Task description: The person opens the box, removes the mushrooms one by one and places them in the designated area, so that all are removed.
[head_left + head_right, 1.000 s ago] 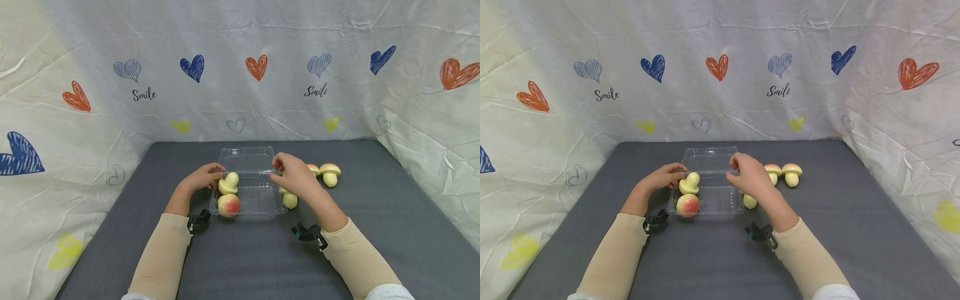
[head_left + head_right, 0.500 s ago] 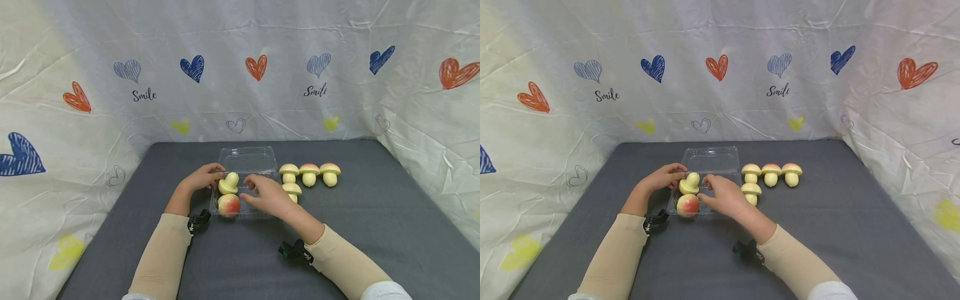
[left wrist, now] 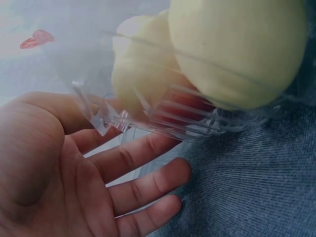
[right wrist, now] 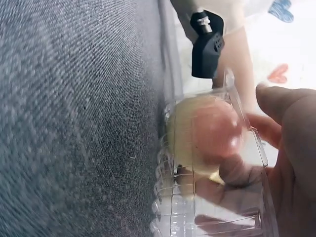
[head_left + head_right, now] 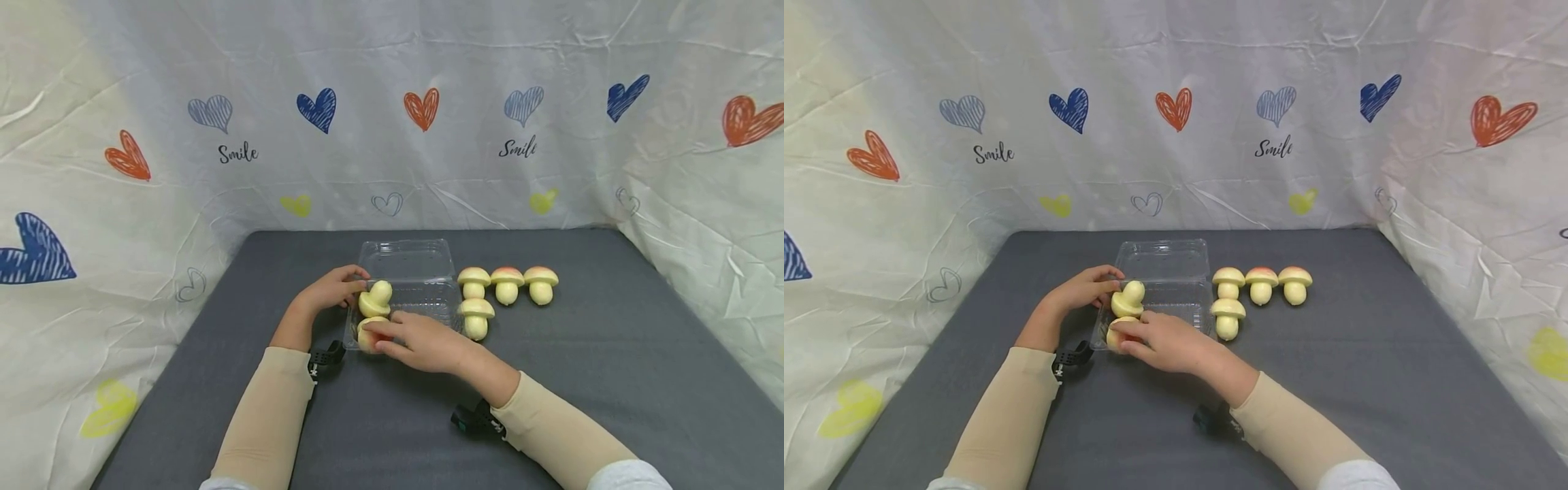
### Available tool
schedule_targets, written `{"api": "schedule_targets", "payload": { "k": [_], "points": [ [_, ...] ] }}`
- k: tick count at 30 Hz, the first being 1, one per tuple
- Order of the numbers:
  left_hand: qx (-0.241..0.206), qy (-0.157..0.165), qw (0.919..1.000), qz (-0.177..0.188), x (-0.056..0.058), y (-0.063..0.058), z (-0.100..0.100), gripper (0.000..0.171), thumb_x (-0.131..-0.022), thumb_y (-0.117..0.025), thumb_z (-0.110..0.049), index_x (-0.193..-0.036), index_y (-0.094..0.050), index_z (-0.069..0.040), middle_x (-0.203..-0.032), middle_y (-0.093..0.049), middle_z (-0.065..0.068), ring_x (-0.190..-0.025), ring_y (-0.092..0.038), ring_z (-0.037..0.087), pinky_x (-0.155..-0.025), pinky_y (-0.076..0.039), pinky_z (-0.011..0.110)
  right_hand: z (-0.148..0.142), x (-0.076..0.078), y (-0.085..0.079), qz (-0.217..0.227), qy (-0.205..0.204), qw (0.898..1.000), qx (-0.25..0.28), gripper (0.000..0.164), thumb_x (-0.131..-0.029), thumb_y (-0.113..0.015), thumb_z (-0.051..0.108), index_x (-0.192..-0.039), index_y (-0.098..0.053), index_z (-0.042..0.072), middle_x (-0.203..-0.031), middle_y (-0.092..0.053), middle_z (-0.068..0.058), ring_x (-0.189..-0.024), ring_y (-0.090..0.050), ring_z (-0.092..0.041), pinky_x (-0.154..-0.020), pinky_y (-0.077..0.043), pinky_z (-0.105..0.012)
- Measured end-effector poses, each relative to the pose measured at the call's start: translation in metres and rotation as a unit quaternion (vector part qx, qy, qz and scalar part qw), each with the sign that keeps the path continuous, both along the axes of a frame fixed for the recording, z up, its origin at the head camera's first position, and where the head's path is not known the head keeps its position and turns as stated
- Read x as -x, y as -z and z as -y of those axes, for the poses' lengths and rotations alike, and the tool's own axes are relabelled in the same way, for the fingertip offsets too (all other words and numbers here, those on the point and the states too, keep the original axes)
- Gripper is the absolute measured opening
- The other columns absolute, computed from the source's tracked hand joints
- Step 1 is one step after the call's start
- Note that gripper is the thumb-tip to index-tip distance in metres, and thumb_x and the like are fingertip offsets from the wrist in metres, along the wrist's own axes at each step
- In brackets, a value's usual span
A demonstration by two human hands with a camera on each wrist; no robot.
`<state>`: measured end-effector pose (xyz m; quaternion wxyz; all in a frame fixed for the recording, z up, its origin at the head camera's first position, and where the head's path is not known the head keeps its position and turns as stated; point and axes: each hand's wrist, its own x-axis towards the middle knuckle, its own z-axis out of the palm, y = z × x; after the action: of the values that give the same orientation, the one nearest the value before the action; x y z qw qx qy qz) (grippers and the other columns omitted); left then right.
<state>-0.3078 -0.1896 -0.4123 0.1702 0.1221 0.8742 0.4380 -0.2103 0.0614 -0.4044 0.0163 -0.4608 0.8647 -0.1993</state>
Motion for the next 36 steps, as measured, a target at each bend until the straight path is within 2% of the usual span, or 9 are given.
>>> {"api": "schedule_targets", "payload": {
  "k": [2, 5, 9, 13, 16, 18, 22, 29, 36],
  "points": [
    [0.000, 0.000, 1.0000, -0.001, 0.000, 0.000, 0.000, 0.035, -0.108, -0.054, -0.032, -0.138, -0.056, -0.013, -0.111, -0.063, 0.013, -0.082, -0.066, 0.027, -0.076, -0.051, 0.041, 0.000, 0.001, 0.001, 0.004, 0.030, 0.999, -0.010, 0.046, -0.107, -0.053, 0.044, -0.147, -0.055, 0.021, -0.100, -0.057, 0.005, -0.081, -0.054, -0.009, -0.071, -0.047, -0.031],
    [0.000, 0.000, 1.0000, -0.002, -0.001, -0.001, 0.000, 0.034, -0.108, -0.054, -0.030, -0.138, -0.056, -0.013, -0.112, -0.064, 0.013, -0.081, -0.065, 0.027, -0.076, -0.051, 0.042, 0.000, 0.000, 0.000, -0.007, 0.088, 0.996, -0.008, 0.046, -0.104, -0.056, 0.050, -0.138, -0.057, 0.019, -0.097, -0.056, 0.004, -0.076, -0.054, -0.010, -0.065, -0.047, -0.032],
    [-0.005, 0.000, 1.0000, 0.000, -0.001, -0.001, 0.000, 0.033, -0.109, -0.051, -0.028, -0.138, -0.056, -0.013, -0.111, -0.065, 0.012, -0.080, -0.064, 0.027, -0.075, -0.051, 0.041, 0.000, 0.000, 0.000, -0.021, 0.163, 0.986, 0.005, 0.045, -0.099, -0.063, 0.055, -0.124, -0.063, 0.018, -0.091, -0.052, 0.002, -0.060, -0.048, -0.011, -0.055, -0.042, -0.032],
    [-0.007, 0.003, 1.0000, 0.001, 0.000, 0.000, 0.000, 0.033, -0.110, -0.051, -0.028, -0.138, -0.055, -0.012, -0.109, -0.067, 0.011, -0.078, -0.063, 0.026, -0.073, -0.050, 0.040, 0.000, 0.000, 0.001, -0.006, 0.210, 0.978, 0.008, 0.046, -0.093, -0.070, 0.058, -0.115, -0.064, 0.018, -0.087, -0.053, 0.004, -0.058, -0.048, -0.012, -0.054, -0.042, -0.031],
    [-0.009, 0.003, 0.9999, 0.003, 0.001, 0.000, 0.000, 0.033, -0.110, -0.051, -0.027, -0.138, -0.055, -0.011, -0.109, -0.067, 0.012, -0.078, -0.063, 0.026, -0.072, -0.050, 0.039, -0.001, 0.002, 0.001, 0.005, 0.220, 0.975, 0.013, 0.041, -0.094, -0.072, 0.051, -0.116, -0.066, 0.017, -0.087, -0.055, 0.004, -0.062, -0.050, -0.011, -0.056, -0.043, -0.031],
    [-0.010, 0.001, 0.9999, 0.005, 0.001, -0.001, 0.000, 0.033, -0.109, -0.051, -0.027, -0.138, -0.055, -0.012, -0.109, -0.066, 0.012, -0.078, -0.063, 0.026, -0.072, -0.050, 0.039, -0.003, 0.004, -0.001, 0.011, 0.223, 0.975, 0.018, 0.038, -0.093, -0.072, 0.040, -0.123, -0.068, 0.016, -0.092, -0.057, 0.002, -0.063, -0.050, -0.013, -0.057, -0.043, -0.032],
    [-0.009, -0.003, 0.9999, 0.006, 0.000, -0.001, 0.000, 0.033, -0.109, -0.052, -0.027, -0.138, -0.055, -0.012, -0.109, -0.065, 0.012, -0.077, -0.063, 0.026, -0.072, -0.050, 0.039, -0.008, 0.005, -0.004, 0.021, 0.225, 0.974, 0.012, 0.049, -0.088, -0.070, 0.024, -0.136, -0.066, 0.016, -0.103, -0.057, -0.006, -0.062, -0.049, -0.017, -0.055, -0.042, -0.034],
    [-0.004, -0.005, 1.0000, 0.006, -0.001, -0.001, -0.001, 0.032, -0.109, -0.052, -0.026, -0.138, -0.056, -0.012, -0.107, -0.064, 0.012, -0.077, -0.063, 0.026, -0.071, -0.050, 0.038, -0.013, 0.010, -0.005, 0.030, 0.216, 0.976, 0.003, 0.047, -0.091, -0.077, 0.031, -0.135, -0.068, 0.017, -0.104, -0.063, -0.004, -0.071, -0.052, -0.014, -0.060, -0.045, -0.034],
    [-0.002, -0.008, 1.0000, 0.001, 0.000, -0.001, -0.002, 0.032, -0.109, -0.052, -0.025, -0.137, -0.056, -0.012, -0.107, -0.064, 0.012, -0.077, -0.063, 0.026, -0.071, -0.050, 0.037, -0.019, 0.016, -0.008, 0.029, 0.212, 0.977, -0.003, 0.052, -0.086, -0.076, 0.018, -0.136, -0.066, 0.009, -0.116, -0.068, -0.008, -0.089, -0.059, -0.020, -0.074, -0.048, -0.039]
  ]
}}
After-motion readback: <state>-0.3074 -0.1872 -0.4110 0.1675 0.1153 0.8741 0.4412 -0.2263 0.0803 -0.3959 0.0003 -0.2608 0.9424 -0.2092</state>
